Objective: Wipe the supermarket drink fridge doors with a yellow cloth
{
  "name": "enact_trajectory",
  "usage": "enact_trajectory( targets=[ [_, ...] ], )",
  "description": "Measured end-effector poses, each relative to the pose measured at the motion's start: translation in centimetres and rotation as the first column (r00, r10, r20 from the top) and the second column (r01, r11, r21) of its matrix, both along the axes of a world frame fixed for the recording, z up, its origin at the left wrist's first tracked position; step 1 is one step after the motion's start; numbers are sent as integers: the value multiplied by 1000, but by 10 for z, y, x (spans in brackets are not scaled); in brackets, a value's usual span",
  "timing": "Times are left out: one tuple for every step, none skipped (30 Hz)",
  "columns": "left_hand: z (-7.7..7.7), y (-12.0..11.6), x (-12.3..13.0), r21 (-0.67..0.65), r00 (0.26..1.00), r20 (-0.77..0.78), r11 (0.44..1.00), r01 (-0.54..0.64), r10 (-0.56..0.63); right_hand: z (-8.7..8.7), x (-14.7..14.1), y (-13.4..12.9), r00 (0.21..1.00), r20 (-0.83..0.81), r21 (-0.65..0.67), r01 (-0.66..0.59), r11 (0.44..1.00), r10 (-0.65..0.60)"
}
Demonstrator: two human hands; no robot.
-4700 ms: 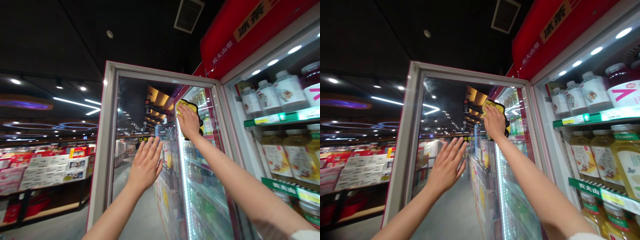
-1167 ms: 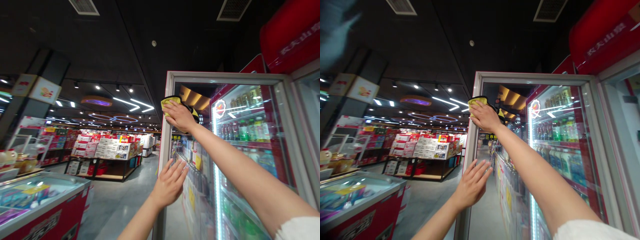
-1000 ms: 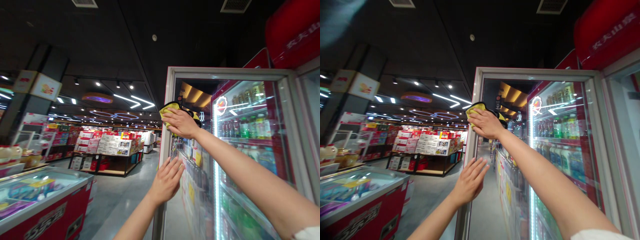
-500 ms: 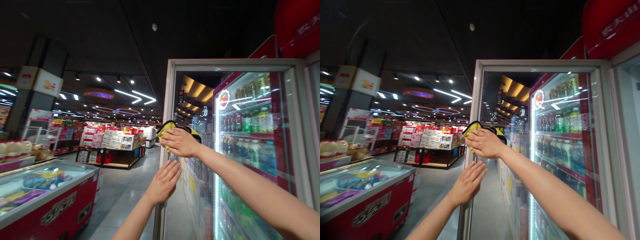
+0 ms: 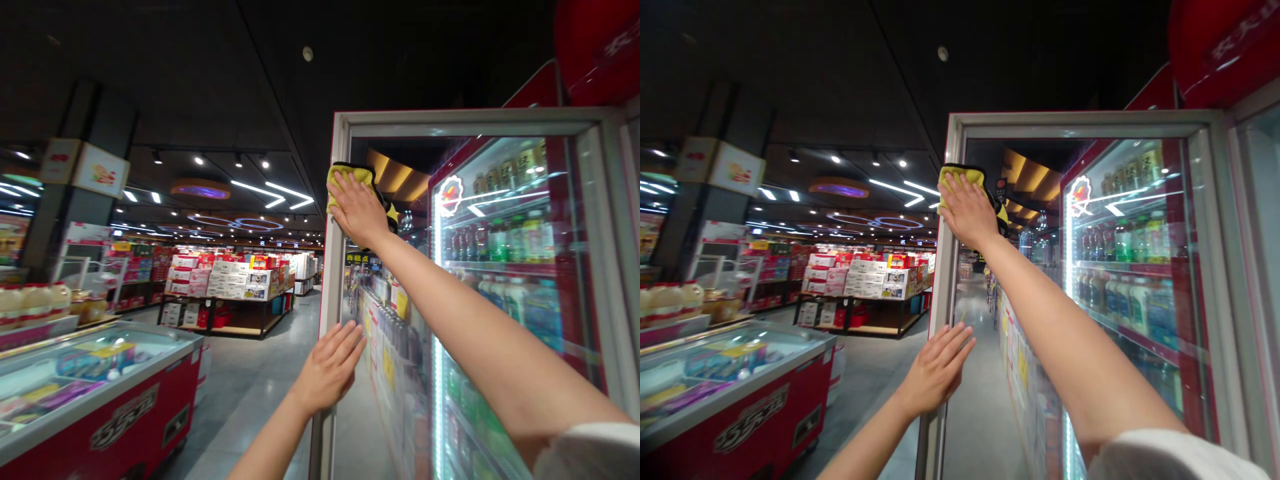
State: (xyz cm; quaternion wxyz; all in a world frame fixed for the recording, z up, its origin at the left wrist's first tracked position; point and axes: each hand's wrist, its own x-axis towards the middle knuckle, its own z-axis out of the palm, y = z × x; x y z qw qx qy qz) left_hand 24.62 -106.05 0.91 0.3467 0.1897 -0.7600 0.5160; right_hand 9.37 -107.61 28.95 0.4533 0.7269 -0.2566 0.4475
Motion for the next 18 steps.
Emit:
enact_trajectory(
  targets=[
    [0,0,0,1,1000,-1,1000,4,-4,-9,-1,1,1000,-25,2,3,1000,-3],
    [0,0,0,3,1000,-2,1000,9,-9,-21,-3,2,998,-64,7,12,1000,-11],
    [0,0,-1,5,1000,-2,1000,15,-15,-34,-6,4,993,-114,13,23,1000,-22],
    [0,0,-1,9,1000,-3,1000,20,-20,-47,-10,6,985,-170,17,36,999,-33],
    [0,0,-1,14,1000,-7,1000,23,-23,-61,-14,9,973,-229,19,47,999,-42],
    [0,-1,-2,20,1000,-10,1000,23,-23,-73,-20,11,956,-289,20,54,998,-46],
    [0,-1,-3,29,1000,-15,999,20,-20,-84,-26,14,936,-349,22,57,998,-45],
    [0,-1,-3,41,1000,-20,999,17,-16,-92,-33,16,912,-407,26,54,998,-39],
    [0,-2,-4,53,1000,-26,998,15,-13,-97,-39,18,892,-451,34,49,998,-28],
    [0,-2,-5,64,999,-33,998,13,-11,-99,-45,19,885,-465,43,42,998,-17],
    [0,-2,-6,72,999,-40,997,13,-11,-99,-49,19,899,-437,50,36,998,-11],
    [-1,-2,-7,74,999,-49,997,17,-13,-96,-52,19,932,-362,50,30,998,-10],
    [-1,-1,-8,72,998,-61,997,22,-18,-93,-52,18,969,-248,44,28,999,-16],
    [-2,0,-10,67,997,-79,997,27,-22,-89,-51,17,992,-122,33,28,999,-24],
    [-2,1,-12,62,994,-104,998,31,-24,-87,-48,15,999,-16,23,33,999,-32],
    [-2,2,-14,57,991,-132,998,33,-25,-88,-44,14,998,50,15,39,999,-40],
    [-3,3,-16,54,987,-160,998,31,-22,-91,-40,14,996,72,9,46,999,-47],
    [-3,4,-18,52,982,-187,998,28,-18,-97,-38,14,997,58,6,53,999,-53]
  ],
)
